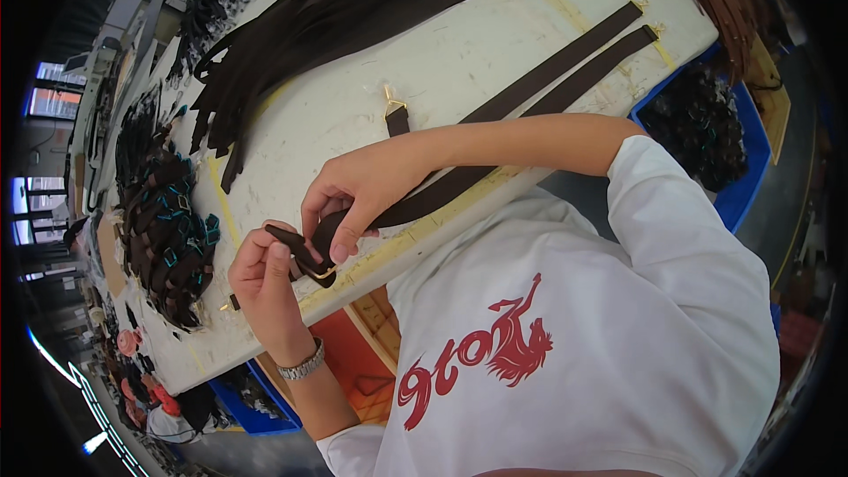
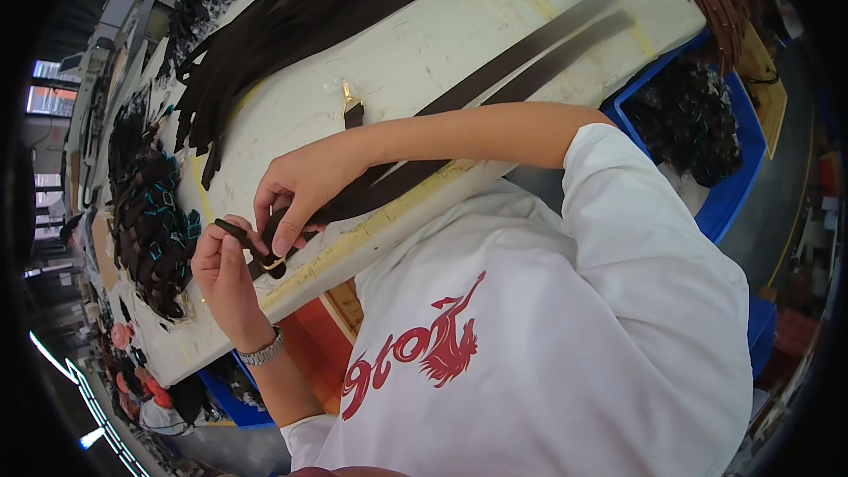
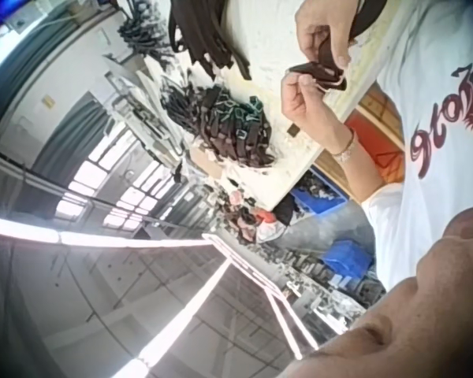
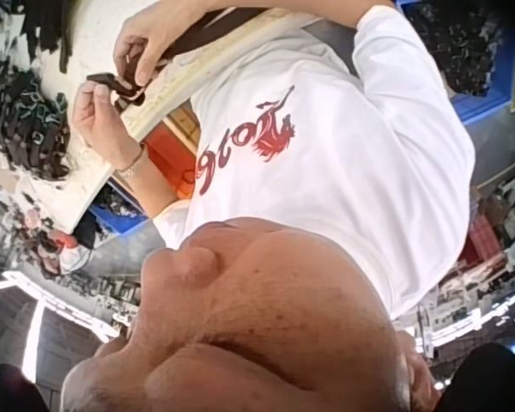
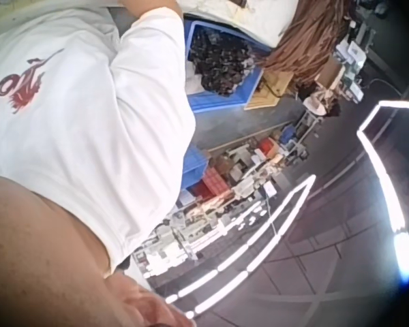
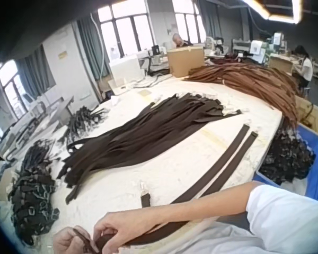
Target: The person assembles brown leather belts by hand at a workbench. They thread the belt strap through a metal buckle, fold the end, and secure it with a metal keeper. The person handles multiple belts sequentially, placing finished units on the table.
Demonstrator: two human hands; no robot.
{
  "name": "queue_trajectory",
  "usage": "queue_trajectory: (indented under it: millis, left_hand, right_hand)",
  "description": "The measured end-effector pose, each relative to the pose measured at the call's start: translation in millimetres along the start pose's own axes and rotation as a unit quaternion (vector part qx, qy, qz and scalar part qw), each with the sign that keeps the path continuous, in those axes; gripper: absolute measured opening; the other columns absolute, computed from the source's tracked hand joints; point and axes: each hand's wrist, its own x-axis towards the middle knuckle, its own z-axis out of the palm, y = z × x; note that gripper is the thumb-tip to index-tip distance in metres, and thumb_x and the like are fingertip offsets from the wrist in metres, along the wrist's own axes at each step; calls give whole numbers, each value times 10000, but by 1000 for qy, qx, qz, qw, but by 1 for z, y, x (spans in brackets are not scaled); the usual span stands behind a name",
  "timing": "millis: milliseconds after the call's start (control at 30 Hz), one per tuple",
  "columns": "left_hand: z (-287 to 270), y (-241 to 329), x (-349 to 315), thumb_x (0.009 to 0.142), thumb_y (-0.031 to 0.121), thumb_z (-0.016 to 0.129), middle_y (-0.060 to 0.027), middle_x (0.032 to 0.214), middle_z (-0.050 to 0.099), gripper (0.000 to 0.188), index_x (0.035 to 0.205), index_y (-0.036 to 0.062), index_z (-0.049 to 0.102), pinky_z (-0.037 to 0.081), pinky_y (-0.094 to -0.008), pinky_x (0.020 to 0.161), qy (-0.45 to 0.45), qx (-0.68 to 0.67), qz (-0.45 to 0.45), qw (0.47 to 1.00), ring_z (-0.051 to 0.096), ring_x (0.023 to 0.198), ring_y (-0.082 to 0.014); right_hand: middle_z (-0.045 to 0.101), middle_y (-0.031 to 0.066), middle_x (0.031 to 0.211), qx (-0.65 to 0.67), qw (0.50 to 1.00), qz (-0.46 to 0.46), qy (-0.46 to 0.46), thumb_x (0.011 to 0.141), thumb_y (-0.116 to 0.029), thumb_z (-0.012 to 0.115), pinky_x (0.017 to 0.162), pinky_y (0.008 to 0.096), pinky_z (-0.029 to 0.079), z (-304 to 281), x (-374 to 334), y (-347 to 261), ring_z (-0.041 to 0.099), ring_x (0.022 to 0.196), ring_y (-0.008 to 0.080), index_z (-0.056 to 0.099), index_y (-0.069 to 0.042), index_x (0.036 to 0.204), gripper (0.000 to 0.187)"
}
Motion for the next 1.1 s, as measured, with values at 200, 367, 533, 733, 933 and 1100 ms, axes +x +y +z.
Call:
queue_trajectory:
  millis: [200,367,533,733,933,1100]
  left_hand:
    - [-10,-3,3,1058,158,651,-75,973,660,186,1092,-24,634,440,-259,791,37,-48,31,998,557,835,-124]
    - [-18,-9,-5,1033,104,681,-100,1193,695,184,1138,-47,678,492,-283,955,-29,-30,-56,998,636,959,-160]
    - [2,-16,-2,1038,80,665,-137,1283,696,149,1122,-40,687,522,-317,1011,29,22,-6,999,686,1066,-188]
    - [23,-15,-8,1055,137,667,-64,975,757,156,1087,-13,702,557,-240,763,86,55,-39,994,687,858,-93]
    - [49,-18,-8,1059,136,661,-53,967,738,145,1047,-3,697,540,-233,772,85,26,8,996,664,860,-86]
    - [58,-20,-11,1063,93,630,-54,1047,724,147,1069,-42,688,523,-255,877,45,30,35,998,652,921,-97]
  right_hand:
    - [767,73,1008,-266,962,-55,20,911,-151,782,856,350,531,-35,-16,-12,694,929,200,722,-2,1167,302]
    - [700,70,915,-381,909,-140,99,884,-73,754,812,387,509,-21,-13,-15,657,879,247,732,-63,1065,183]
    - [594,14,1027,-541,729,-281,313,820,-181,834,895,420,458,-14,1,10,571,980,259,684,-147,1001,237]
    - [637,-1,874,-374,825,-8,424,861,-237,843,820,346,445,9,-10,9,590,823,193,667,-111,948,234]
    - [698,21,1117,243,929,-116,253,1109,-480,553,996,315,465,42,-3,35,585,1058,105,732,-30,1205,494]
    - [749,66,1099,263,908,-130,299,1127,-316,540,969,291,537,51,5,34,697,1069,145,701,13,1223,379]
